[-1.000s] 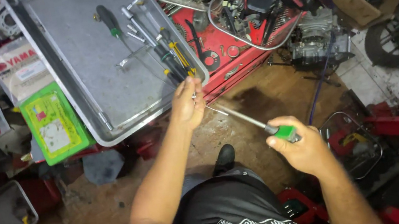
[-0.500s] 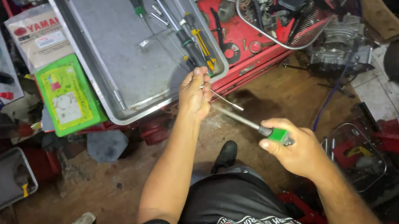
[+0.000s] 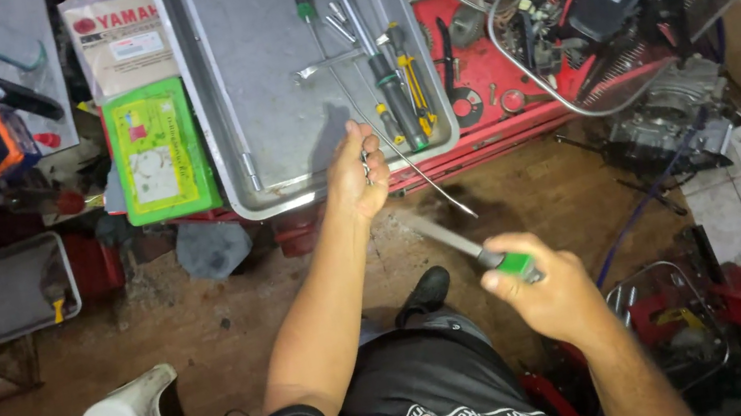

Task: Cleaning engine components and assembling a motorcycle engine using a brush, T-handle wrench, and torque wrench

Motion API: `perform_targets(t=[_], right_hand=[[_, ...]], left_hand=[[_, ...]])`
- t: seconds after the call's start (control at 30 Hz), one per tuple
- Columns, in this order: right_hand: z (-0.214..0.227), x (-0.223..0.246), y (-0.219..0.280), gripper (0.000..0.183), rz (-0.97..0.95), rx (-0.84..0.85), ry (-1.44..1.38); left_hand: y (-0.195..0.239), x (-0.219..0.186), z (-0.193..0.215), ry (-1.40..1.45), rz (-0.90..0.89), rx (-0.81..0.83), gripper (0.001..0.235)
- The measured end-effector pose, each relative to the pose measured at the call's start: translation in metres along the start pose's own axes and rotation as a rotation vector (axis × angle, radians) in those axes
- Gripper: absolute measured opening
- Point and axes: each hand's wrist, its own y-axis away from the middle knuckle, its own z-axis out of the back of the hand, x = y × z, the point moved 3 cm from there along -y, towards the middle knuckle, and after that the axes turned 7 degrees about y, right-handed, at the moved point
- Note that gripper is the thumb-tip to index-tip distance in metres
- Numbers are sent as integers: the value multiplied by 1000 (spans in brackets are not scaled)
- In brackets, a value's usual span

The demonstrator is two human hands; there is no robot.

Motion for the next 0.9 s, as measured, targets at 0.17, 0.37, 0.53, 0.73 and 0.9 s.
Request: perform_targets(t=[0.17, 0.37, 0.53, 0.73, 0.9], right_hand=[[2, -5, -21, 42, -19, -22, -5], [7, -48, -121, 39, -155, -405, 11], [-39, -123, -199, 40, 15, -586, 10], [-65, -141, -207, 60, 237, -440, 235], [-59, -146, -166, 59, 445, -476, 408]], left_hand=[[-17, 2, 28, -44, -12, -37, 25], [-10, -4, 49, 100, 15, -76, 35], [30, -20, 48, 220, 6, 38, 50], [75, -54, 68, 385, -79, 90, 57], [106, -87, 88, 469, -172, 124, 56]])
